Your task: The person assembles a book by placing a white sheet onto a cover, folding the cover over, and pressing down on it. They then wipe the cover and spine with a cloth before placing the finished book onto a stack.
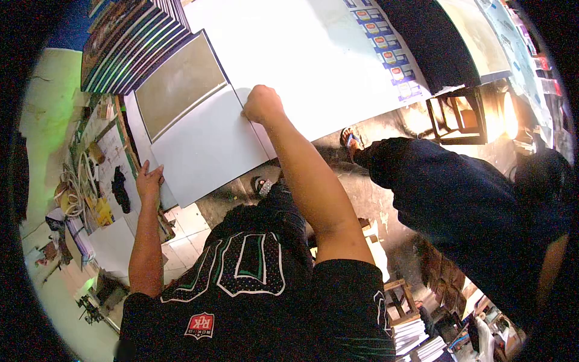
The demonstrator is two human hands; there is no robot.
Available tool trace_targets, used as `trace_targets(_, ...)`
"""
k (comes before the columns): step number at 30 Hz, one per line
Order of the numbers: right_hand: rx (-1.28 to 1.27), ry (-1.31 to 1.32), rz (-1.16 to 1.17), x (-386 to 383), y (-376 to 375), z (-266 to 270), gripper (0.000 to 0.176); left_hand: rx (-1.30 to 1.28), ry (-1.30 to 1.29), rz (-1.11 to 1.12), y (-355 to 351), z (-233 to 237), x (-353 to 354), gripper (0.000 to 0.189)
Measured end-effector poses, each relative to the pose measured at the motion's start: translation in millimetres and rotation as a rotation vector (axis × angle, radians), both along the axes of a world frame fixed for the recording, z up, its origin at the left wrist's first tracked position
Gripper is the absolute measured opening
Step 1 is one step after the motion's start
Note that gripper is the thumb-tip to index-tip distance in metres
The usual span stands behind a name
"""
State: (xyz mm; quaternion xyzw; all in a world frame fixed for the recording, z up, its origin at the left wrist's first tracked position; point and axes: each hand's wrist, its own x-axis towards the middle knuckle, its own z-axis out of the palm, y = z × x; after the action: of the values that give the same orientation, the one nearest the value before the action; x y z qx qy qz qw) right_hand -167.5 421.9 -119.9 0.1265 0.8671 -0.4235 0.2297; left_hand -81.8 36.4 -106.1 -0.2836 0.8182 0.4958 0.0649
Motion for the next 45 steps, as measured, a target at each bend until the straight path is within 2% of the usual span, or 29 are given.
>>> trace_targets(7,0.120,-0.057,0.072,-3,-8,10,0.017,0.100,0.027,0.048,-19,-22,2,0.070)
trace_targets(9,0.163,0.015,0.063,-2,-9,12,0.018,0.065,0.003,0.014,-23,-23,0,0.070)
trace_targets(14,0.134,0.036,0.048,-1,-10,9,0.019,0.097,-0.039,0.025,-31,-31,0,0.068)
trace_targets(17,0.165,0.035,0.087,-4,-11,8,0.019,-0.002,-0.042,-0.040,-32,-30,-1,0.068)
trace_targets(19,0.201,0.032,0.127,-7,-10,6,0.020,0.131,-0.044,-0.017,-31,-29,-3,0.068)
trace_targets(23,0.158,0.015,0.149,-6,-9,2,0.021,0.099,-0.095,-0.027,-38,-37,4,0.068)
trace_targets(25,0.147,0.017,0.169,-9,-9,4,0.021,0.154,-0.050,0.050,-31,-32,-2,0.068)
trace_targets(27,0.174,0.074,0.097,-7,-13,2,0.020,0.151,-0.077,0.032,-25,-26,0,0.068)
trace_targets(31,0.183,0.132,0.101,1,-11,-1,0.020,0.077,-0.063,0.020,-19,-14,-4,0.067)
trace_targets(35,0.207,0.195,0.116,7,-6,4,0.020,-0.036,-0.014,0.004,-24,-22,-2,0.063)
trace_targets(37,0.198,0.146,0.027,14,-7,9,0.033,-0.108,0.054,-0.008,-34,-42,-1,0.059)
trace_targets(38,0.193,0.150,0.034,15,-5,8,0.033,-0.174,0.116,-0.024,-38,-47,-2,0.055)
trace_targets(39,0.140,0.181,0.017,17,-3,6,0.037,-0.182,0.115,-0.018,-27,-33,-3,0.055)
trace_targets(41,0.077,0.205,0.002,18,-4,3,0.042,-0.446,0.080,-0.085,-5,-11,1,0.048)
trace_targets(45,0.079,0.151,0.015,14,-3,6,0.041,-0.436,0.066,-0.066,-1,-11,0,0.047)
